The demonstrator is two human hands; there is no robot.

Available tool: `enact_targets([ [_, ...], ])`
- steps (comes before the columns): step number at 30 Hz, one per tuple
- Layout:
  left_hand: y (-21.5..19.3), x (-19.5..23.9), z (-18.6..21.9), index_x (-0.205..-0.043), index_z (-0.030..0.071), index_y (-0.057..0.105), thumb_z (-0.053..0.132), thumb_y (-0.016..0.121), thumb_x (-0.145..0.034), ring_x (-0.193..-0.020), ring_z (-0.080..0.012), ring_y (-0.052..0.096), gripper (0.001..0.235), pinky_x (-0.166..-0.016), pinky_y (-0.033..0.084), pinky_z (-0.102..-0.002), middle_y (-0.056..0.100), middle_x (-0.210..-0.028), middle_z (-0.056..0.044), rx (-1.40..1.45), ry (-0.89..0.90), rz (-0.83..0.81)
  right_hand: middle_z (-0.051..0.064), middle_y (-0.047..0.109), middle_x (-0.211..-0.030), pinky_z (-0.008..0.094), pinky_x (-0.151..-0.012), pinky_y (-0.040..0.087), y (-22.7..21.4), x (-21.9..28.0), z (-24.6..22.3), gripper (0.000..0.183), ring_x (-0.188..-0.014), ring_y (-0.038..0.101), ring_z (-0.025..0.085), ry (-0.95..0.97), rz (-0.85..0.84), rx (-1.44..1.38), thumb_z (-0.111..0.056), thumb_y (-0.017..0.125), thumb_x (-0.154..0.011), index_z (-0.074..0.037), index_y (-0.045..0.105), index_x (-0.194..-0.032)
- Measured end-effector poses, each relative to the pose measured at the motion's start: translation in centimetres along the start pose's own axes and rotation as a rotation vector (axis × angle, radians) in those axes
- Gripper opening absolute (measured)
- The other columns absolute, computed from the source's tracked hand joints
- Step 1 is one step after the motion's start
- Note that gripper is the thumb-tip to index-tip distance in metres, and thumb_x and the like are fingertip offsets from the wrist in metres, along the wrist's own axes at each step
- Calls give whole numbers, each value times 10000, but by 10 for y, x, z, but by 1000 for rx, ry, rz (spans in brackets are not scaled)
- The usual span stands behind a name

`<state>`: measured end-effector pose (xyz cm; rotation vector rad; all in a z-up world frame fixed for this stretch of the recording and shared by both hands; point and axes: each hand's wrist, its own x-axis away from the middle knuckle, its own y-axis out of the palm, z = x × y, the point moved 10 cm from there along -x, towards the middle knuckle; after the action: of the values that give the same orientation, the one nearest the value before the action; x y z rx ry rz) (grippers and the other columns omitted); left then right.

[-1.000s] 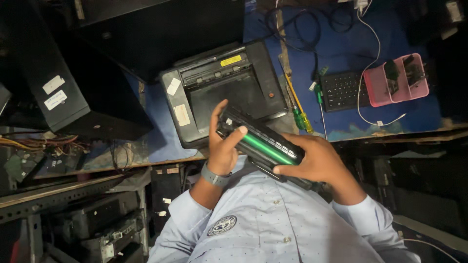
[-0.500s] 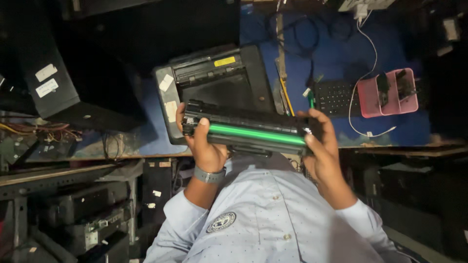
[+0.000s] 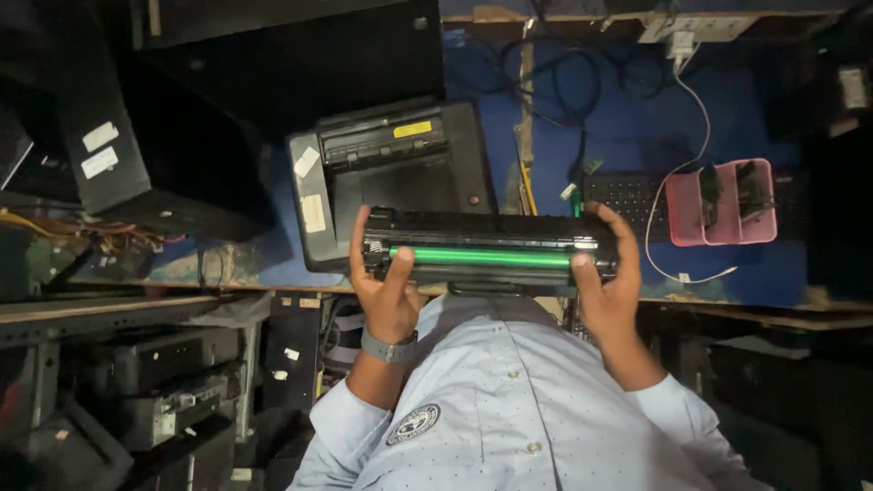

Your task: The person disassembles a printer toner cartridge using a screwdriver, removes the internal drum unit, and then reassembles the cartridge. The person then places the reassembled cartridge into the printer.

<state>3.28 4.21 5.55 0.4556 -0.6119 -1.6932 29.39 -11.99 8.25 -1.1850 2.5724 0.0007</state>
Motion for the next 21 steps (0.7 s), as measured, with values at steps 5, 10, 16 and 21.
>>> enact_targets([
  [5,-6,7,-16,-1505,45,428,9,760,-914,-1120,-157,593,678,-1014,494,-298,579,-1285,-82,-36,69,-14,179,521,-1497,366,-1161,449,-11,-3,12,397,-1324,548,229,-85,-11,-19,-238,636,-1054,-32,484,-1358],
  [10,-5,11,-24,-1458,40,458,35,763,-922,-1093,-137,592,617,-988,499,-287,585,-1256,-72,-95,156,4,186,527,-1489,366,-1165,436,-15,-6,15,334,-1321,543,227,-97,-22,-50,-198,617,-1060,-43,486,-1325],
  [16,-2,18,-35,-1438,25,468,93,779,-937,-1050,-132,586,594,-955,501,-286,590,-1223,-76,-171,156,52,186,546,-1500,366,-1201,410,-26,-6,26,241,-1357,538,231,-111,5,-29,-170,589,-1095,-56,491,-1284],
  [21,12,23,-29,-1482,37,396,118,792,-906,-1119,-149,582,703,-1002,509,-305,544,-1298,-74,-253,146,2,191,519,-1524,386,-1236,403,-31,-11,43,341,-1388,518,244,-70,-31,-123,-260,649,-1074,-72,479,-1302],
])
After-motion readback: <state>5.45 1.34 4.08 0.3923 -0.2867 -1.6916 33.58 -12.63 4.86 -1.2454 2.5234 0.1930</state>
